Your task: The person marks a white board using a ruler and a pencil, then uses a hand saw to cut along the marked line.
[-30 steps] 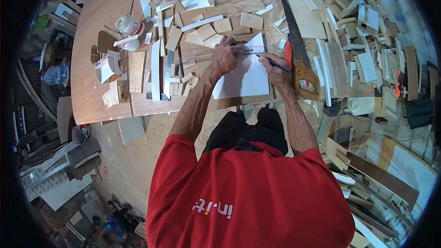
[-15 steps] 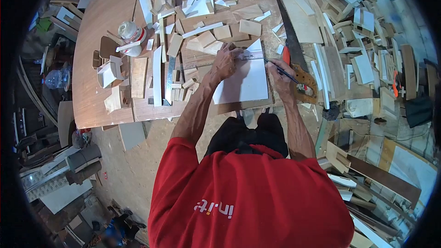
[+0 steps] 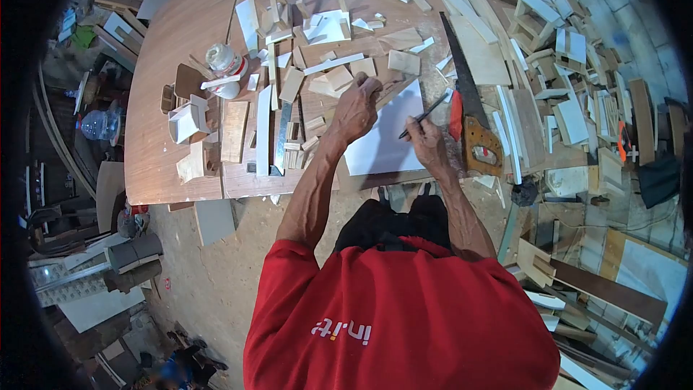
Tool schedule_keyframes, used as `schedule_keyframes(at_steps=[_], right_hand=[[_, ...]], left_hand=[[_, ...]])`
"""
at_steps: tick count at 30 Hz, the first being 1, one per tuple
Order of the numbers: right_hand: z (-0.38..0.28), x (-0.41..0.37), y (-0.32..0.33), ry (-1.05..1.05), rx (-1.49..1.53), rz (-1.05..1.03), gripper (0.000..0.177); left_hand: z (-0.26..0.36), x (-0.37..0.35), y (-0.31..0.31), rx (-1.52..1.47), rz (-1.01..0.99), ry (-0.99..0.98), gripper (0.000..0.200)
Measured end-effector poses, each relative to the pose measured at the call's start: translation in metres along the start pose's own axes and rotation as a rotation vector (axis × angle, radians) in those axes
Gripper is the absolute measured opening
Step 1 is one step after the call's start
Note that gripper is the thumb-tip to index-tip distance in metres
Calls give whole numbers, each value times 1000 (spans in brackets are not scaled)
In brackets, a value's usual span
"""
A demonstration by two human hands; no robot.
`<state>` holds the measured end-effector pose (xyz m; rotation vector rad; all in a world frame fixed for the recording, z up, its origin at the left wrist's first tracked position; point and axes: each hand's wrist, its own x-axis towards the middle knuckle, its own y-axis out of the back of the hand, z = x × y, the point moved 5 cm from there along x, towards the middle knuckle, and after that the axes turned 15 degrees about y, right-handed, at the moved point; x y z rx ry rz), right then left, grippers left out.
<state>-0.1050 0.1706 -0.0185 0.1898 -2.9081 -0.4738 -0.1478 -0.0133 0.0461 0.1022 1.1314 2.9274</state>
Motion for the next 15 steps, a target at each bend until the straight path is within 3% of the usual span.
schedule_keyframes(at_steps=[4,7,13,15], right_hand=[[-24,11,-38,57,-55,-269,41],[-29,20,-78,6,-71,-441,43],[-40,26,-156,13,-89,-620,50],[-44,28,-174,127,-191,-628,47]], left_hand=[[-46,-9,34,16,132,27,10],[-103,-23,63,-56,189,317,17],[-187,-52,108,95,330,511,27],[-202,-58,111,155,346,538,29]])
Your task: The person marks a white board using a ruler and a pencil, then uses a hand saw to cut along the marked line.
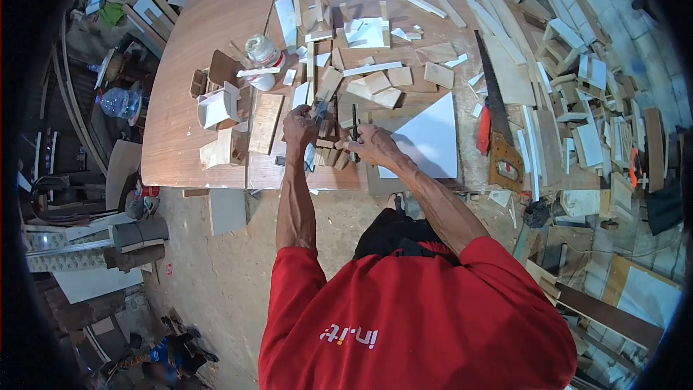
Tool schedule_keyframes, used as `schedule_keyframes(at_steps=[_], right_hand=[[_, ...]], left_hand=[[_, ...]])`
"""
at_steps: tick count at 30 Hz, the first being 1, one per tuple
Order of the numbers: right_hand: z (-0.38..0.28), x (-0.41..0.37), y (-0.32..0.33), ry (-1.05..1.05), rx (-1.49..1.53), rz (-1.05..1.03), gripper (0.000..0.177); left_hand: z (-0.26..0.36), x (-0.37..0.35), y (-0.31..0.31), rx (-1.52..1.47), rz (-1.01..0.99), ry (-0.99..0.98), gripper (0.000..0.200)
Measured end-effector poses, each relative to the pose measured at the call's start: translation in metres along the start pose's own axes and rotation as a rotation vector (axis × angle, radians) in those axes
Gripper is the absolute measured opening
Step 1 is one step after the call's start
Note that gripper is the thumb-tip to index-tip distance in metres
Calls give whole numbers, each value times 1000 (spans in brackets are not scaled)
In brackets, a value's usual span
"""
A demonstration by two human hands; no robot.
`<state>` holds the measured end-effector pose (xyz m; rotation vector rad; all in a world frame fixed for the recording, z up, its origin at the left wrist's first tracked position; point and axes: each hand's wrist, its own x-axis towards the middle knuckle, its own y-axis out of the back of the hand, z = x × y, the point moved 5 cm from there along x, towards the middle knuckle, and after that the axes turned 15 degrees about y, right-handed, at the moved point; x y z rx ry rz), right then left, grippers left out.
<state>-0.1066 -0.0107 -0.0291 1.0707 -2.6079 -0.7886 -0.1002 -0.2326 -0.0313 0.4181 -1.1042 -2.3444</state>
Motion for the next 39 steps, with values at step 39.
schedule_keyframes(at_steps=[39], right_hand=[[46,-205,162,-272,-665,752,21]], left_hand=[[106,-101,-55,-17,-99,-418,31]])
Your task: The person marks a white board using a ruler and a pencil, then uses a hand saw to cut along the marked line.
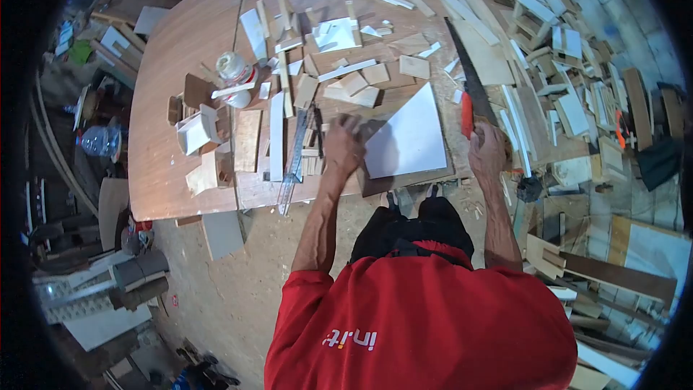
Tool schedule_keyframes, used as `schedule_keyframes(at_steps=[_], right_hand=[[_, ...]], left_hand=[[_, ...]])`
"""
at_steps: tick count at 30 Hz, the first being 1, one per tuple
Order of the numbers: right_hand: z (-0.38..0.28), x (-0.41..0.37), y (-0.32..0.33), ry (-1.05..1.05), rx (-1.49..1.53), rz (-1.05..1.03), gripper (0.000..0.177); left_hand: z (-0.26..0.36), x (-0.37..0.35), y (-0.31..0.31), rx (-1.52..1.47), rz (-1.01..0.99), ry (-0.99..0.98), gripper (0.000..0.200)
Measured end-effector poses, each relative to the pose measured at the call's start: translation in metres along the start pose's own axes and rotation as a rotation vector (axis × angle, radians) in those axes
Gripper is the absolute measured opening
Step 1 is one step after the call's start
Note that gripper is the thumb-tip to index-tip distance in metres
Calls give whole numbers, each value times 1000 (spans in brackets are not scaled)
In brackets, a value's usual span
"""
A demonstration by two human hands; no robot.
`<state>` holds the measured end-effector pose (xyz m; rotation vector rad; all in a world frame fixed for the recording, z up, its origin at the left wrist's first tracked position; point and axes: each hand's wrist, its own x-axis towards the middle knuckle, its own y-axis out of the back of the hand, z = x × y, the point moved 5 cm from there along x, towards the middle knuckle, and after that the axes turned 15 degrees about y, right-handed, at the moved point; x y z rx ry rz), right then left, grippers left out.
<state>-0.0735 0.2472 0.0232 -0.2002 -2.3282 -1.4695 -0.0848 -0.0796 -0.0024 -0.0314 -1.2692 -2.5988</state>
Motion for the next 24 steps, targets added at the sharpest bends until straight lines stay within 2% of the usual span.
schedule_keyframes(at_steps=[1,2,4,8,11,13,14,15,17,19,20,24], right_hand=[[12,-13,9,-15,-16,7,21],[22,-26,13,-30,-30,-24,26],[31,-47,16,-76,-56,-104,37],[28,-67,17,-98,-62,-11,42],[20,-63,15,-36,-22,17,40],[8,-55,8,8,14,-22,37],[2,-53,4,16,82,-26,36],[-3,-52,1,19,143,-29,36],[-18,-48,-5,85,157,-27,34],[-29,-45,-17,108,256,-39,32],[-34,-43,-20,154,264,-42,29],[-39,-47,-28,92,350,-100,28]], left_hand=[[16,-5,-16,-3,-140,-48,36],[31,-11,-25,-12,-152,-65,36],[53,-21,-43,18,-287,-94,49],[55,-26,-59,20,-296,-84,55],[37,-27,-41,39,-190,-56,52],[15,-24,-24,59,-104,72,47],[-2,-23,-17,131,49,72,43],[-12,-23,-9,138,58,83,43],[-38,-24,19,246,270,304,40],[-64,-22,49,298,339,492,40],[-79,-20,55,352,369,512,40],[-112,-12,64,515,89,601,40]])
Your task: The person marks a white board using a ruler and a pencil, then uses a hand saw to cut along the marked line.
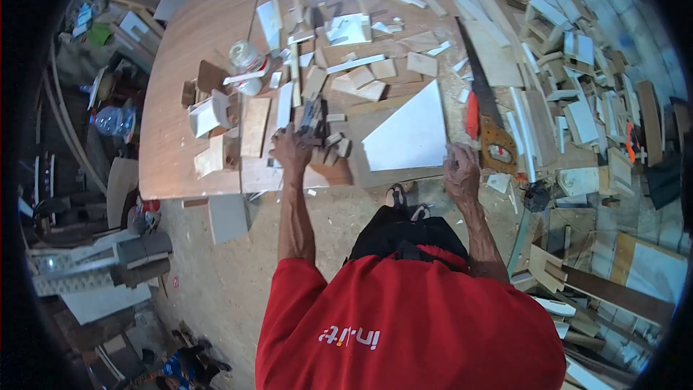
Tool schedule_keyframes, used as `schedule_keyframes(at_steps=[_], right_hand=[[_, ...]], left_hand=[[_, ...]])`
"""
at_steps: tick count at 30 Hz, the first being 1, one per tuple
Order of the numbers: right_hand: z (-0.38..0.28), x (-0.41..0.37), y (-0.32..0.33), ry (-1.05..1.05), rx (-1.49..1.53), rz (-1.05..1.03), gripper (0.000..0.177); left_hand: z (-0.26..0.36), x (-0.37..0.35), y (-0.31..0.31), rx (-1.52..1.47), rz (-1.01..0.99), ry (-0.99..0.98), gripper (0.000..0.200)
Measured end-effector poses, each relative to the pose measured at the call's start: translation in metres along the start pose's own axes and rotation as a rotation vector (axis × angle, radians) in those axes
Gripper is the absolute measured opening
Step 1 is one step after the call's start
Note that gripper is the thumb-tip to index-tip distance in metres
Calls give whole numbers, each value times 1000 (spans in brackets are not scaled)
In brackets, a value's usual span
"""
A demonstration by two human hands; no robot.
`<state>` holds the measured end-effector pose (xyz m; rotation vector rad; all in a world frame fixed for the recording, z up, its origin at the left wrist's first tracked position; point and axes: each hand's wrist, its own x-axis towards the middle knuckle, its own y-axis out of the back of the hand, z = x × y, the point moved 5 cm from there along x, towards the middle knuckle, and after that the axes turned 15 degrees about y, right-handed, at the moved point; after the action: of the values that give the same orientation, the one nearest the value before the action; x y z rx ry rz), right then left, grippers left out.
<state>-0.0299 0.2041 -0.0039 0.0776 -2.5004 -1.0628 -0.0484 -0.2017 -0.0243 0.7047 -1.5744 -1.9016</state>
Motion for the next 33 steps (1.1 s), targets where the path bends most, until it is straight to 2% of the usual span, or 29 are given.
schedule_keyframes(at_steps=[2,3,6,11,13,15,17,20,22,23,24,25,26,27,29,30,33], right_hand=[[9,-4,4,25,7,32,28],[13,-7,10,11,-16,45,28],[23,-12,18,-100,3,21,30],[45,-26,31,-194,-50,120,30],[53,-29,40,-234,-77,152,31],[53,-25,52,-158,-316,151,31],[54,-22,58,-197,-396,113,36],[67,-23,50,-242,-593,-12,42],[79,-27,43,-191,-617,-22,41],[82,-28,39,-154,-659,-22,39],[82,-27,38,-125,-636,-37,39],[81,-27,40,-148,-632,-43,38],[82,-27,41,-173,-631,-47,37],[84,-26,40,-149,-615,-55,37],[90,-27,40,-157,-666,-67,36],[91,-25,40,-169,-671,-95,36],[90,-23,42,-182,-660,-140,37]], left_hand=[[6,1,5,60,-81,-51,39],[6,4,0,71,-34,-21,40],[6,13,-4,76,-73,-37,43],[-1,29,-22,25,-182,-9,44],[6,20,-13,16,-155,-41,44],[15,12,2,13,43,-100,32],[25,3,10,33,46,-87,34],[31,-5,3,-242,158,-223,39],[37,-17,-13,-273,81,-239,40],[44,-40,-8,-315,135,-433,34],[50,-51,-16,-440,101,-421,28],[57,-67,-15,-513,-28,-348,21],[65,-85,-4,-460,23,-420,17],[71,-94,0,-326,-119,-404,19],[66,-101,0,-331,-138,-352,22],[59,-100,0,-328,-127,-330,22],[12,-82,-3,-374,174,-151,25]])
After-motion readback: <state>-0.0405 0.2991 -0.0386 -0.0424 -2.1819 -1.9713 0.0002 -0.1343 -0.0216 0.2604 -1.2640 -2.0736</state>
